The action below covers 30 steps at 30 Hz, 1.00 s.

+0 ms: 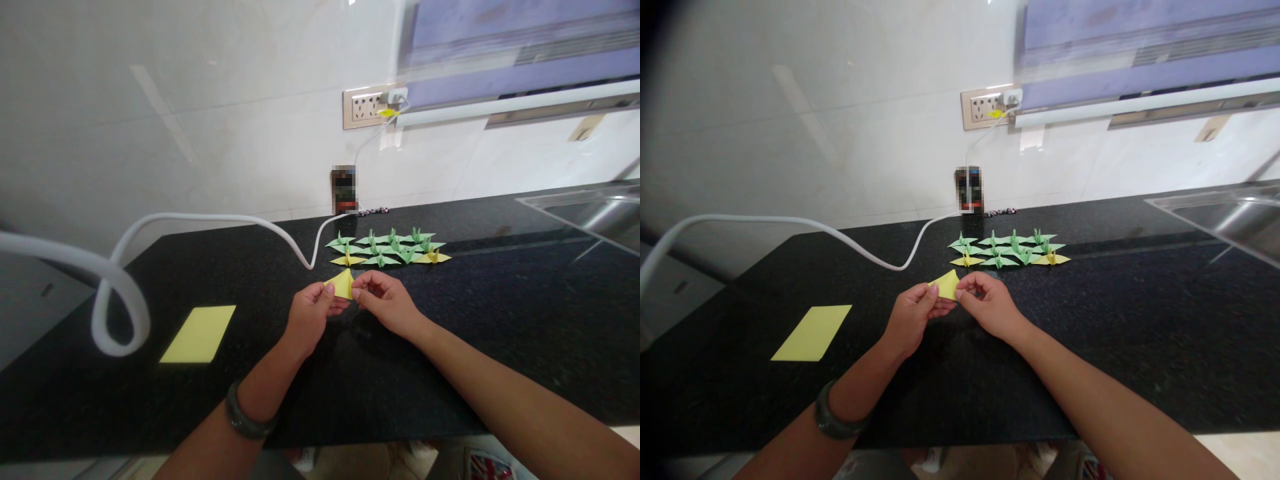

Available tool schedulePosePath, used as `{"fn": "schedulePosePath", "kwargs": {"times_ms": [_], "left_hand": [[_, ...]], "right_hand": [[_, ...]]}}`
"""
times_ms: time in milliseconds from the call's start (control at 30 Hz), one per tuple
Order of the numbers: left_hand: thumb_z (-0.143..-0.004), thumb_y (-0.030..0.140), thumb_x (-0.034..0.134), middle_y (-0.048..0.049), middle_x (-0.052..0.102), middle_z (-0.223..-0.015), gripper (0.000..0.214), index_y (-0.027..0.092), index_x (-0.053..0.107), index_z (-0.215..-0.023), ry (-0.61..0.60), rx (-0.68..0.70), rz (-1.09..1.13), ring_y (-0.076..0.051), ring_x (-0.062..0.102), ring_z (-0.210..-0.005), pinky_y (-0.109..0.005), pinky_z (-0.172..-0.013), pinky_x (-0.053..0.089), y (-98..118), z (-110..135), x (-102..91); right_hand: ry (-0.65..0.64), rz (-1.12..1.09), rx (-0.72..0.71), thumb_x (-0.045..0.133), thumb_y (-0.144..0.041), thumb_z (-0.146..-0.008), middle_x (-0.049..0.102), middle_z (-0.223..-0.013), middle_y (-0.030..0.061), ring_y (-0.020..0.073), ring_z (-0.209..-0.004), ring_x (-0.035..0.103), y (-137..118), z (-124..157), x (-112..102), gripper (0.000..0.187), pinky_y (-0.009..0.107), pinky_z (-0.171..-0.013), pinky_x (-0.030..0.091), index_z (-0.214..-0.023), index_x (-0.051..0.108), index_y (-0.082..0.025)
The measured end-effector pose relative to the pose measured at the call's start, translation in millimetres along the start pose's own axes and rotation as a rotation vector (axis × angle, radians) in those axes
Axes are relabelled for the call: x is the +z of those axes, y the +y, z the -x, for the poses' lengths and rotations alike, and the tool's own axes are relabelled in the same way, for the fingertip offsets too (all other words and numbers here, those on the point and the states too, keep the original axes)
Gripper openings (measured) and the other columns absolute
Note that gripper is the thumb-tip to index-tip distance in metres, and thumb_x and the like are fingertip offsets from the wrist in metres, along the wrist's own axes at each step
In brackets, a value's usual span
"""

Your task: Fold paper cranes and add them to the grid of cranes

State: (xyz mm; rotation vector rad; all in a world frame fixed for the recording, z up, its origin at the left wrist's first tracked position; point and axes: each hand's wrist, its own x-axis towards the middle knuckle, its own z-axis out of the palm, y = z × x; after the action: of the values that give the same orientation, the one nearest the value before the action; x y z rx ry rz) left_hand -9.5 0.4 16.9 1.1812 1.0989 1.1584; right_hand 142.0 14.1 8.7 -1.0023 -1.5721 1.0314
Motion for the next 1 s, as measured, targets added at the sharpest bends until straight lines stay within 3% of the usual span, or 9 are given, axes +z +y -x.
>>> {"fn": "schedulePosePath", "kwargs": {"times_ms": [733,1000], "left_hand": [[-0.076,0.041,0.045,-0.0060,0.063,-0.069,0.032,0.011,0.057,-0.080,-0.013,0.080,-0.139,-0.016,0.061,-0.065,-0.029,-0.063,0.050,-0.5,0.2,-1.4],[-0.077,0.041,0.042,-0.0033,0.063,-0.070,0.031,0.017,0.061,-0.083,0.058,0.249,-0.483,-0.015,0.060,-0.067,-0.025,-0.063,0.046,-1.6,3.5,-2.8]], "right_hand": [[0.018,0.038,-0.008,0.055,-0.027,-0.071,0.055,-0.069,0.0002,0.0099,-0.059,0.050,3.3,-1.9,-0.6,0.013,0.022,-0.052,0.042,-0.077,0.054,-0.016],[0.062,0.109,-0.028,0.055,-0.027,-0.070,0.057,-0.069,0.0003,0.0103,-0.058,0.051,4.8,-0.2,0.0,0.012,0.022,-0.053,0.042,-0.076,0.055,-0.017]]}}
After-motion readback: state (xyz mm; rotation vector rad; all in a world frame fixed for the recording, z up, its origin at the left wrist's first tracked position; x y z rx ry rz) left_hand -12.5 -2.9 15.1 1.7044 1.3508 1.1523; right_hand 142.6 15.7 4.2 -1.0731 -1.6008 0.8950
